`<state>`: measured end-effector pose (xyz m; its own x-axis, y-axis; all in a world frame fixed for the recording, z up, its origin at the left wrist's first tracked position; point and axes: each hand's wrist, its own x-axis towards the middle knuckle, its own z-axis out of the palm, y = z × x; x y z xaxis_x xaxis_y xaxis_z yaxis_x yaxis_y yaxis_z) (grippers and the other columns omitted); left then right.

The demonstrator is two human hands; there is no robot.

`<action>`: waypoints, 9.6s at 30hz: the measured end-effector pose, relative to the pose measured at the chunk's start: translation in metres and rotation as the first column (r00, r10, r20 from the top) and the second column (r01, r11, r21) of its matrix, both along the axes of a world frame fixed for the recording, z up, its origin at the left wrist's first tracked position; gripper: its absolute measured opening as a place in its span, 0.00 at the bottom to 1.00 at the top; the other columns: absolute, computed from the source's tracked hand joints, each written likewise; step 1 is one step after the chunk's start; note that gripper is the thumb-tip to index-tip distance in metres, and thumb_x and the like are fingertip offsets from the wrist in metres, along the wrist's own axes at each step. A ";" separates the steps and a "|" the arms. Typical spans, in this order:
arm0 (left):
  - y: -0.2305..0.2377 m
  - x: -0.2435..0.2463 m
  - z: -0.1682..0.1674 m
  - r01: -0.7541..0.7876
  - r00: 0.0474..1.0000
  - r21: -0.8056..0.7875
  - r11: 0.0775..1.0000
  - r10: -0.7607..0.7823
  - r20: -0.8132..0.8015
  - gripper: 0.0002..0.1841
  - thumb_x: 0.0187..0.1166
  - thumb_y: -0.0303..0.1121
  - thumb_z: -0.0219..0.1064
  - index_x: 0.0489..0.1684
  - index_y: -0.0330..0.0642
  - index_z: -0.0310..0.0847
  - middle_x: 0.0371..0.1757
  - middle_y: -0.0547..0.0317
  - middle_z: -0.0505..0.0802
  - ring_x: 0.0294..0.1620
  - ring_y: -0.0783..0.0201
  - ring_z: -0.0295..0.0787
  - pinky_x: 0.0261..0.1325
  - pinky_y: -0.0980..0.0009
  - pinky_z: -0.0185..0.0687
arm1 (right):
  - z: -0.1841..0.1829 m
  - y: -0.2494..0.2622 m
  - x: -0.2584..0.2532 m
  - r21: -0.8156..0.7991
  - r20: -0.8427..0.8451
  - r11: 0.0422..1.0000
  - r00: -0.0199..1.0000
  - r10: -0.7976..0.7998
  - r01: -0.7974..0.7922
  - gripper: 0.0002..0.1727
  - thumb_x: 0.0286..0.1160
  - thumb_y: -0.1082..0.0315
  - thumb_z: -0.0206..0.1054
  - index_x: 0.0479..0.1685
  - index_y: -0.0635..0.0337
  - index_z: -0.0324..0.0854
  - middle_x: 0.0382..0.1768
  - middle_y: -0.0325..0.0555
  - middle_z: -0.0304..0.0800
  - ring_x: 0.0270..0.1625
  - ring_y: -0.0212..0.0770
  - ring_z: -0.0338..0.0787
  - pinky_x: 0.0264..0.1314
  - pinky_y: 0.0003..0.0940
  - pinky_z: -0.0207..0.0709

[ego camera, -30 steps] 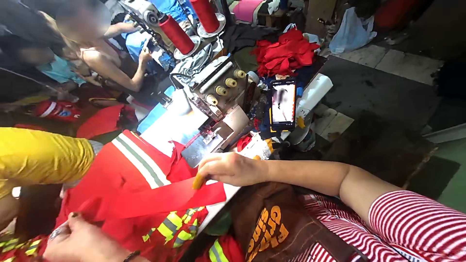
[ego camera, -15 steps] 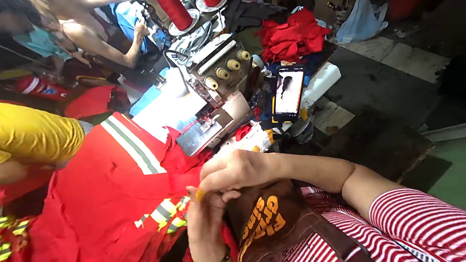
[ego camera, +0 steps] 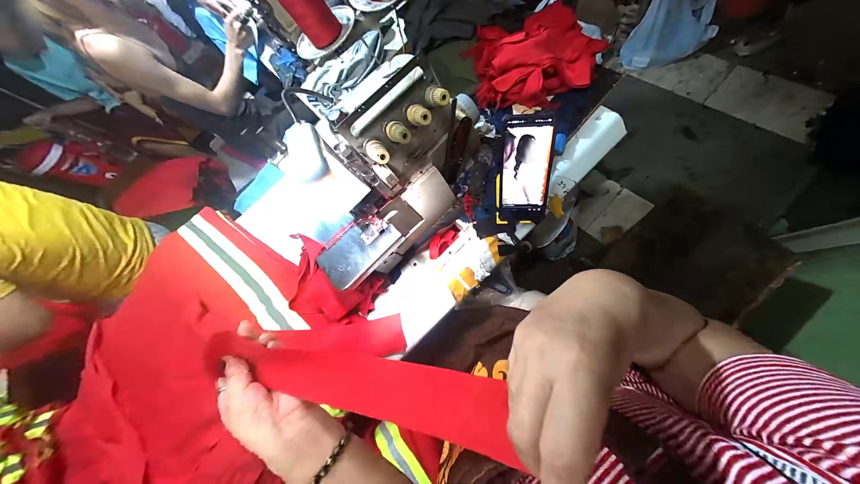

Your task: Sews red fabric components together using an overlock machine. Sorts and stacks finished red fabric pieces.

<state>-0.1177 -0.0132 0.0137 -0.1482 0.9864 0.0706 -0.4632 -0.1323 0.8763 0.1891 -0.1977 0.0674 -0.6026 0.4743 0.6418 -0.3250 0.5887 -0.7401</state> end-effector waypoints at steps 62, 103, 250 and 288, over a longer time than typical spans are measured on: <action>-0.022 0.076 0.000 0.659 0.575 0.233 0.715 -0.279 -0.769 0.09 0.80 0.23 0.67 0.50 0.41 0.93 0.54 0.64 0.93 0.58 0.72 0.88 0.65 0.72 0.85 | -0.059 0.090 -0.038 -0.429 0.177 0.597 0.711 -0.680 0.678 0.29 0.67 0.85 0.71 0.71 0.67 0.73 0.47 0.51 0.90 0.30 0.35 0.90 0.34 0.30 0.88; 0.013 0.121 -0.017 0.334 -0.019 0.173 0.927 0.190 -0.982 0.15 0.91 0.33 0.54 0.67 0.40 0.80 0.61 0.40 0.89 0.61 0.40 0.88 0.60 0.41 0.82 | -0.098 0.164 -0.022 -0.341 0.184 0.269 0.344 -0.921 0.901 0.18 0.77 0.78 0.61 0.65 0.66 0.77 0.36 0.47 0.88 0.28 0.31 0.84 0.32 0.27 0.81; 0.055 0.105 -0.005 0.254 -0.103 0.085 0.963 0.114 -0.988 0.18 0.91 0.34 0.52 0.70 0.33 0.73 0.60 0.32 0.88 0.62 0.34 0.88 0.63 0.39 0.81 | -0.113 0.125 -0.051 -0.097 0.218 0.197 0.214 -0.952 0.976 0.16 0.79 0.73 0.66 0.64 0.60 0.79 0.46 0.48 0.90 0.36 0.37 0.89 0.37 0.34 0.86; -0.066 -0.001 -0.012 0.305 0.890 -0.177 0.936 -0.346 -0.298 0.29 0.95 0.52 0.33 0.53 0.42 0.79 0.45 0.57 0.98 0.44 0.59 0.98 0.44 0.62 0.95 | -0.054 0.148 -0.119 0.405 0.155 0.734 0.750 -0.643 0.545 0.12 0.81 0.80 0.59 0.49 0.67 0.89 0.47 0.56 0.91 0.55 0.50 0.91 0.63 0.38 0.82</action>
